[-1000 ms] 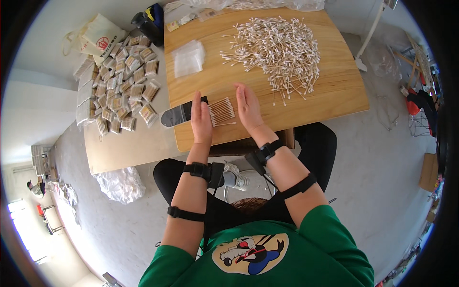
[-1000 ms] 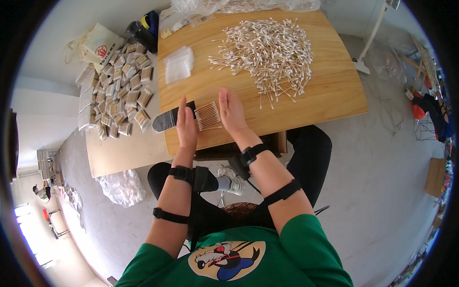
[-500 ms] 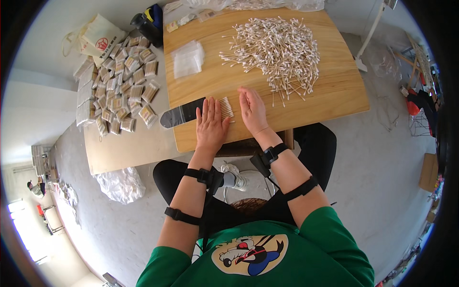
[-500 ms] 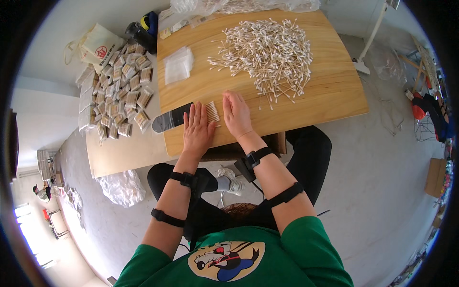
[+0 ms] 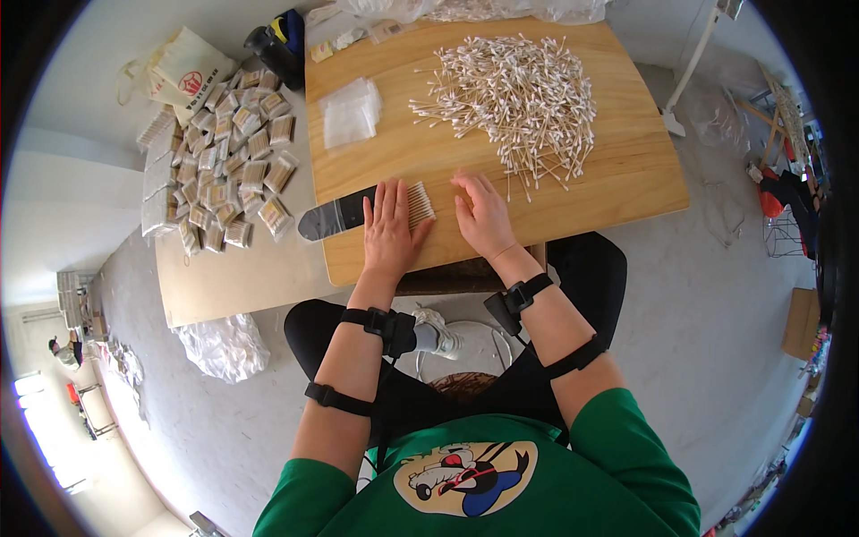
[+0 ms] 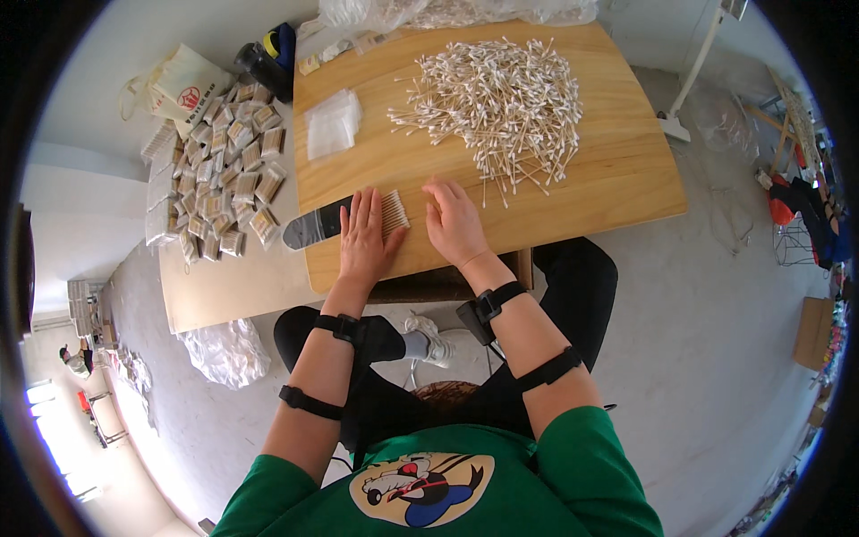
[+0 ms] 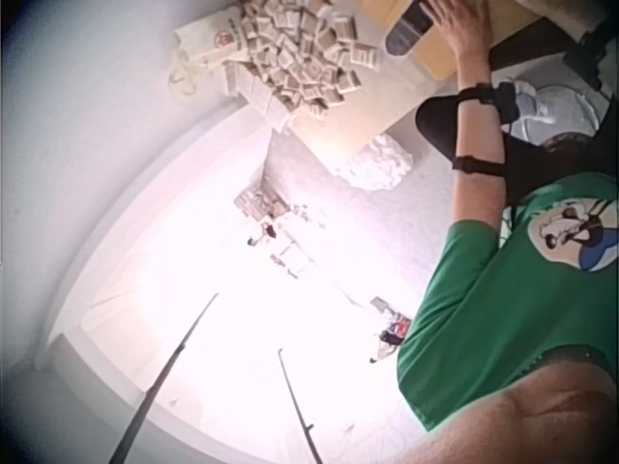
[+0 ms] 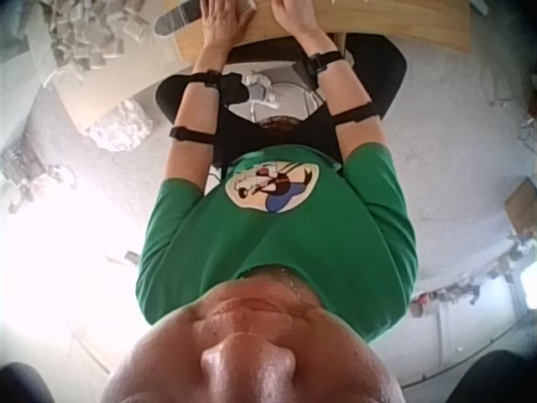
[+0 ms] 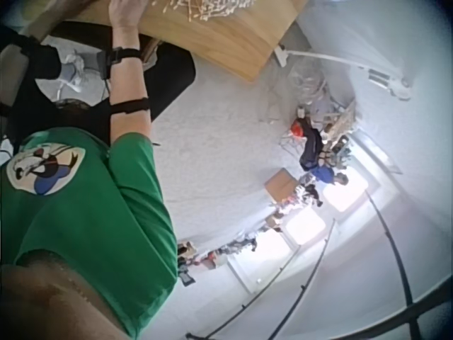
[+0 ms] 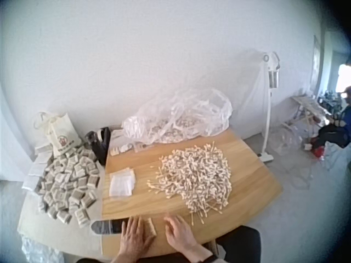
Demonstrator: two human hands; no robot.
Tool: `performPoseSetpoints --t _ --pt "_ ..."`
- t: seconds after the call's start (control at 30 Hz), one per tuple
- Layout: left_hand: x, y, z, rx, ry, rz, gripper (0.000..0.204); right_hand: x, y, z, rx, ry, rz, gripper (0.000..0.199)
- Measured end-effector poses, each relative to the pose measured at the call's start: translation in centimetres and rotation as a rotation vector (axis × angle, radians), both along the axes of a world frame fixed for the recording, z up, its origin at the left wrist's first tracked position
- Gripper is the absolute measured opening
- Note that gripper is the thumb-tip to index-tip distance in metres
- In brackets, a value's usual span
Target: Counting cotton swabs and placing them into small plastic bags at a workbench.
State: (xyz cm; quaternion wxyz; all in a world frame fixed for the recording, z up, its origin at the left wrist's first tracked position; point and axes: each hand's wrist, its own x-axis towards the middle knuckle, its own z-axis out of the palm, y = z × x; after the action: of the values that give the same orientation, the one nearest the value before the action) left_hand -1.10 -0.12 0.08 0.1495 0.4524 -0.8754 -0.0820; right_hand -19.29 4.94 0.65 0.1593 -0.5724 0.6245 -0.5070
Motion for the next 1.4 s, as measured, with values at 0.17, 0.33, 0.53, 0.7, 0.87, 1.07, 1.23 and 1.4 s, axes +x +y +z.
performPoseSetpoints --t 0.17,0.33,0.53,0.7,0.87,1.07,1.23,1.4 --pt "0.27 0.20 -0.78 -0.028 -0.010 0.025 0.062 0.01 0.35 -0.11 -0.063 0.095 0.066 0.016" --pt "0.05 0.21 -0.93 0.024 -0.113 0.082 0.056 0.50 0.28 -0.10 -0.106 0.228 0.113 0.012" --pt "-0.04 0.42 -0.77 0.009 -0.090 0.072 0.056 0.59 0.52 0.20 -0.095 0.277 0.116 0.015" --pt "0.07 0.29 -0.84 0.042 -0.100 0.073 0.057 0.68 0.52 0.37 -0.095 0.306 0.110 0.016" --pt "-0.08 0.29 -0.75 0.056 -0.102 0.078 0.057 0.58 0.43 0.15 -0.085 0.281 0.110 0.018" --pt "-0.03 0.27 -0.96 0.036 -0.113 0.078 0.056 0.77 0.33 0.18 -0.062 0.283 0.089 0.018" --pt "0.00 0.26 -0.92 0.034 -0.114 0.076 0.056 0.77 0.34 0.18 -0.060 0.312 0.083 0.019" --pt "-0.09 0.29 -0.87 0.029 -0.108 0.080 0.056 0.87 0.19 0.23 -0.037 0.294 0.071 0.015"
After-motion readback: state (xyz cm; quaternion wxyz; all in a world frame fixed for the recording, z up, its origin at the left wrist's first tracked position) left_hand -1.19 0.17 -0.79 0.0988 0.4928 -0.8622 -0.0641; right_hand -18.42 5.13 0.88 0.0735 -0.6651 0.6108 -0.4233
